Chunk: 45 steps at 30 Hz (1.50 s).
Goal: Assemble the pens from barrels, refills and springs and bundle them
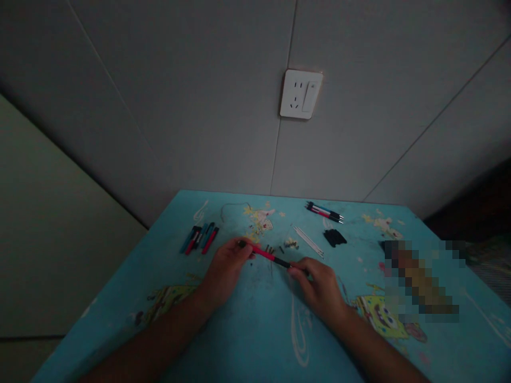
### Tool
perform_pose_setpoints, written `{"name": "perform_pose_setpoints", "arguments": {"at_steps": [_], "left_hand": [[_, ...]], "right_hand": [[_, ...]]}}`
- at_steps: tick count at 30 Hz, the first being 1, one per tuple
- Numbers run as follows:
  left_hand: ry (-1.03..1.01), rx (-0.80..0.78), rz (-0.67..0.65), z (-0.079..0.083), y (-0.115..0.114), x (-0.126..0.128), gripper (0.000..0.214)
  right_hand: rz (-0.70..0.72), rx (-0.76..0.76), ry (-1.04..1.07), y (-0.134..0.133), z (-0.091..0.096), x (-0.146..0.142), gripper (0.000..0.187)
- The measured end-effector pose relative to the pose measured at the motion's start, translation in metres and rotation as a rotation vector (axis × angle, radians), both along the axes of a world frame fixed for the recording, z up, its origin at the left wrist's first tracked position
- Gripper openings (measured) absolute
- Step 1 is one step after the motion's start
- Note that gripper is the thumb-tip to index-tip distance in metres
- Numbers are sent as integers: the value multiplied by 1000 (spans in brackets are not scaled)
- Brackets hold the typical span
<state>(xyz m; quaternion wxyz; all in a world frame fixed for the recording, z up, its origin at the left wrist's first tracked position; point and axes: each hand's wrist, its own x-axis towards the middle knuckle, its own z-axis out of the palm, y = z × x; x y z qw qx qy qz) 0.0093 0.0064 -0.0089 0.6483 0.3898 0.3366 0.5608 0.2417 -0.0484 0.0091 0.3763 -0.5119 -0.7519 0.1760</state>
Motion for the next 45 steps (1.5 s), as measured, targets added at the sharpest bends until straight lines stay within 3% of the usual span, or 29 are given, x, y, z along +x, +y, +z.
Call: {"name": "perform_pose_setpoints", "arguments": {"at_steps": [7,11,13,17,20,23,26,31,37,42,45], "left_hand": [[50,114,-58,9,-8,-4,16],[31,157,-51,12,-12,-5,20],[-24,118,-63,12,-12,-4,24],[-74,45,-20,10,-11,-2,25],[-83,52,4,9,-9,-1,22],[-80,90,-30,10,-10,-3,19],[-64,140,-89,16,-11,-7,18],[-118,147,-190,22,-15,-11,22],[9,95,-243,12,-20,-5,30],[184,42,-103,24,-17,-3,62],[260,33,-29,28,-11,-5,65]], "right_hand": [[16,-289,207,-9,-4,-12,46],[197,-669,419,-19,-11,-28,55],[298,-741,451,-24,-10,-35,58],[325,-545,374,-24,-5,-39,46],[216,-437,340,-22,-6,-38,38],[151,-395,385,-24,-9,-37,43],[183,-497,529,-29,-11,-39,46],[356,-758,727,-31,-17,-46,51],[350,-545,417,-23,-20,-46,55],[343,-397,241,-16,-12,-34,51],[304,-329,170,-10,-8,-26,44]]}}
